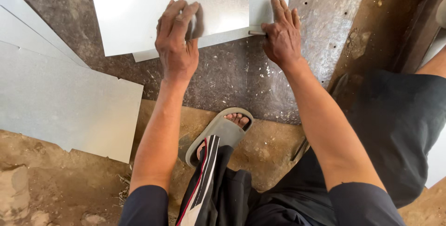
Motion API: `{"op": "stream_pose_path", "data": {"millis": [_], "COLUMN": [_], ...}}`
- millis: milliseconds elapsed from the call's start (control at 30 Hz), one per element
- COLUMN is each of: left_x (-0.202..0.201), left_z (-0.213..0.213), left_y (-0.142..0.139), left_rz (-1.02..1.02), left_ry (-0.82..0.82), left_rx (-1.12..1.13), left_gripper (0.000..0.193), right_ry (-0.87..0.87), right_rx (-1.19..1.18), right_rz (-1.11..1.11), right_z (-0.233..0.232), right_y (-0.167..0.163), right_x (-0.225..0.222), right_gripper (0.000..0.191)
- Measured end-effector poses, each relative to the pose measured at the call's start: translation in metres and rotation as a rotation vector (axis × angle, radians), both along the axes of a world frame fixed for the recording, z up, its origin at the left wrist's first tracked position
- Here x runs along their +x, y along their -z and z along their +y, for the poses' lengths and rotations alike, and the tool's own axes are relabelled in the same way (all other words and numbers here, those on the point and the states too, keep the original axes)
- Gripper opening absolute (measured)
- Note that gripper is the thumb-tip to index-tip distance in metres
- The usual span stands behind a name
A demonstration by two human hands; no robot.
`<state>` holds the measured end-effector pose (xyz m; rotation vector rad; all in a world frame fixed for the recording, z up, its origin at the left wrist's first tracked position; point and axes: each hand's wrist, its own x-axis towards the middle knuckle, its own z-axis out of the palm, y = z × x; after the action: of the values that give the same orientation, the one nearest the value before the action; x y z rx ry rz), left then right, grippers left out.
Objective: The person sits on the ground at a low metal work surface, positions flat galvanized sheet metal pieces, marks lines on them with a scribe, and cuts along the marked edges with tin snips, handling several sheets one at a time.
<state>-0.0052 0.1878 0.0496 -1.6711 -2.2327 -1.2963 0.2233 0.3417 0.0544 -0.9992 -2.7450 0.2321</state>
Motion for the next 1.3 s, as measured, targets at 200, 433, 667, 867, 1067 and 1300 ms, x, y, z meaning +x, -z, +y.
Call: {"op": "stream_pose_path", "data": {"millis": [200, 433, 667, 867, 1067, 1300], "left_x": [0.013, 0.017, 0.019, 0.035, 0.036, 0.041], "left_z": [0.003, 0.032, 0.064, 0.075, 0.076, 0.076], "left_y": [0.000, 0.018, 0.022, 0.019, 0.016, 0.013], "left_rz": [0.013, 0.114, 0.142, 0.109, 0.076, 0.065], "left_ry": [0.006, 0.101, 0.246, 0.212, 0.204, 0.236], "left_rx": [-0.049, -0.044, -0.021, -0.049, -0.045, -0.122], "left_gripper": [0.046, 0.031, 0.031, 0.046, 0.050, 0.065], "right_ry": [0.379, 0.697, 0.818, 0.920, 0.965, 0.887], "right_rx": [-0.410, -0.918, -1.318, -1.297, -1.330, -1.468], "right_rz": [0.486, 0.442, 0.866, 0.750, 0.820, 1.005], "right_z": [0.009, 0.020, 0.033, 0.033, 0.023, 0.025], "right_y": [0.010, -0.005, -0.017, -0.020, -0.020, -0.024], "right_x": [0.002, 0.007, 0.011, 0.008, 0.009, 0.014], "right_gripper": [0.028, 0.030, 0.032, 0.037, 0.038, 0.047]}}
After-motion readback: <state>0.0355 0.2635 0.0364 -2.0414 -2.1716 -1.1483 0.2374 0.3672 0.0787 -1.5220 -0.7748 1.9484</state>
